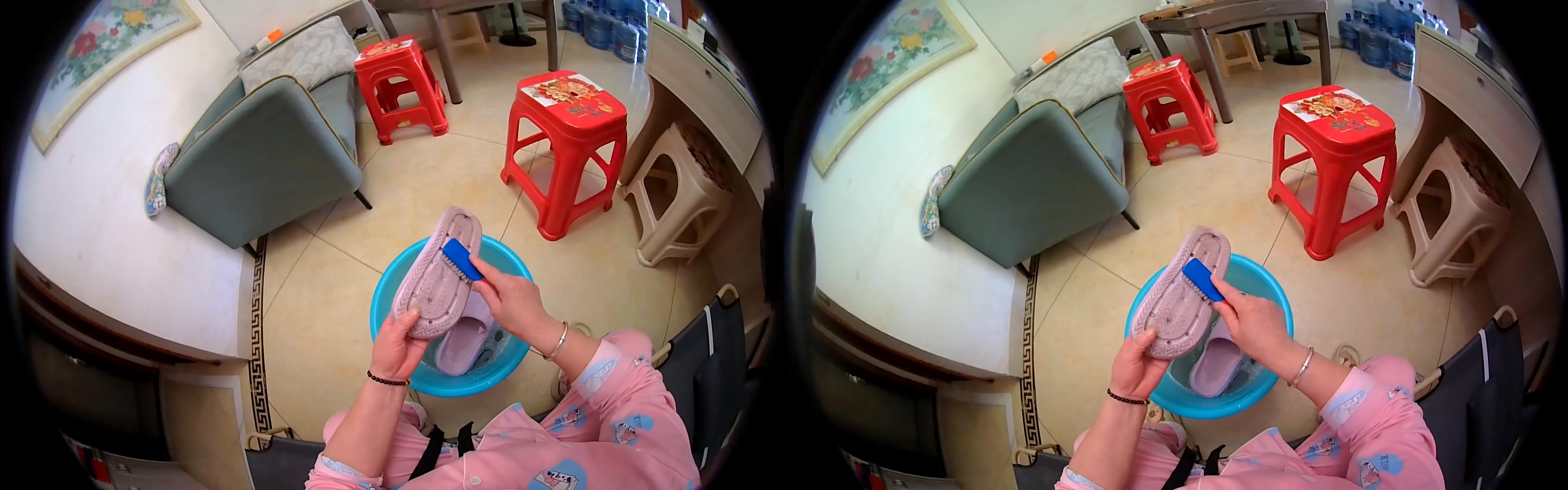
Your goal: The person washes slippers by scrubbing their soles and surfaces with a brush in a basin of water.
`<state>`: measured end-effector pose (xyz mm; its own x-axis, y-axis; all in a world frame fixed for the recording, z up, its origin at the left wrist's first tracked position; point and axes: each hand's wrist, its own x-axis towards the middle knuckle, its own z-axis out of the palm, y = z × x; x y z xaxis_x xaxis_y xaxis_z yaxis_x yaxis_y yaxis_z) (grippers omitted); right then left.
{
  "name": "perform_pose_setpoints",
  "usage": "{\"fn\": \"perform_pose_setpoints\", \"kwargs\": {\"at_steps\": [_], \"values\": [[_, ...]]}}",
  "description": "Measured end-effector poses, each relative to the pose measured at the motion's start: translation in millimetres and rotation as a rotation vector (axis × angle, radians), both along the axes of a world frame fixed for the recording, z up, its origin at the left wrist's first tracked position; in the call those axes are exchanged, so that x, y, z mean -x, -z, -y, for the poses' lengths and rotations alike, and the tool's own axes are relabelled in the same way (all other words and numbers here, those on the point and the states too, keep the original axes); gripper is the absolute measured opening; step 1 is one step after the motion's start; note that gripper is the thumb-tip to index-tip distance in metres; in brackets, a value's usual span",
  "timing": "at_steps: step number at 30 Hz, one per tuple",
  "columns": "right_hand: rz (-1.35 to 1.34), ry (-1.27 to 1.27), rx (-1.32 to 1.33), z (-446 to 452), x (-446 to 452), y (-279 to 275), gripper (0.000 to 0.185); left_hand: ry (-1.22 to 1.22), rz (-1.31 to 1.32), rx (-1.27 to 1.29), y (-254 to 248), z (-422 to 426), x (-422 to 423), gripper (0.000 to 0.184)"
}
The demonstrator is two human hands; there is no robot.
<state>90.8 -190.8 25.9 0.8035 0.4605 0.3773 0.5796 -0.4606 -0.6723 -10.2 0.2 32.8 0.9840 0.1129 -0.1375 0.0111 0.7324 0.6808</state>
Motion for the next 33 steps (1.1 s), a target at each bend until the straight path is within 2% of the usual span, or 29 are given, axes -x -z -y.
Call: {"fn": "perform_pose_setpoints", "kwargs": {"at_steps": [3, 5, 9, 11, 12, 14, 15, 19, 21, 22, 24, 25, 27, 30, 33], "values": [[-0.035, -0.052, -0.044, -1.2, 9.6, 1.6, 0.044, -0.019, 0.008, -0.006, 0.4, 1.1, 1.3, 0.056], [-0.034, -0.236, -0.033, -2.1, 24.3, -2.9, 0.045, -0.02, -0.01, -0.031, 5.9, -1.7, 3.1, 0.057], [-0.016, -0.286, 0.039, -3.5, 30.5, -8.9, 0.045, 0.016, -0.024, -0.047, 9.6, -4.0, 3.9, 0.06], [0.013, -0.12, 0.003, -4.1, 19.7, -3.8, 0.046, 0.011, -0.004, -0.046, 4.1, -0.1, 2.9, 0.06], [0.014, -0.12, 0.003, -3.5, 13.3, -2.3, 0.046, 0.007, 0.016, -0.046, 1.9, 1.8, 2.3, 0.06], [-0.08, 0.005, -0.089, -2.2, 0.8, -1.6, 0.046, 0.003, 0.01, -0.049, 1.9, 2.7, 2.3, 0.06], [-0.147, 0.009, -0.062, -0.5, -0.4, -6.8, 0.046, -0.004, 0.002, -0.051, 1.8, 2.4, 2.5, 0.06], [-0.105, -0.091, -0.13, -3.2, 15.8, 0.4, 0.046, -0.003, -0.001, -0.043, 3.6, -1.6, 3.2, 0.061], [0.005, -0.266, -0.072, -2.8, 28.9, -7.9, 0.045, -0.005, -0.003, -0.053, 6.2, -5.4, 3.2, 0.062], [0.003, -0.267, -0.071, -2.7, 30.3, -11.0, 0.045, -0.007, -0.004, -0.051, 6.9, -7.5, 3.7, 0.062], [-0.03, -0.213, 0.108, -3.0, 29.9, -15.7, 0.046, 0.003, 0.019, 0.024, 7.5, -10.2, 4.1, 0.06], [-0.03, -0.213, 0.108, -3.1, 25.5, -13.3, 0.046, 0.002, 0.019, 0.024, 6.1, -9.4, 3.9, 0.06], [0.004, -0.062, -0.059, -2.7, 10.7, -5.1, 0.046, -0.005, 0.008, 0.037, 1.8, -7.6, 3.1, 0.061], [-0.078, 0.043, -0.059, 1.8, -4.8, -5.0, 0.046, -0.018, 0.003, 0.073, 5.0, -6.5, 2.3, 0.063], [-0.074, -0.024, -0.072, -1.5, 4.7, -3.6, 0.045, -0.004, 0.023, 0.042, 5.3, -5.4, 3.7, 0.058]]}}
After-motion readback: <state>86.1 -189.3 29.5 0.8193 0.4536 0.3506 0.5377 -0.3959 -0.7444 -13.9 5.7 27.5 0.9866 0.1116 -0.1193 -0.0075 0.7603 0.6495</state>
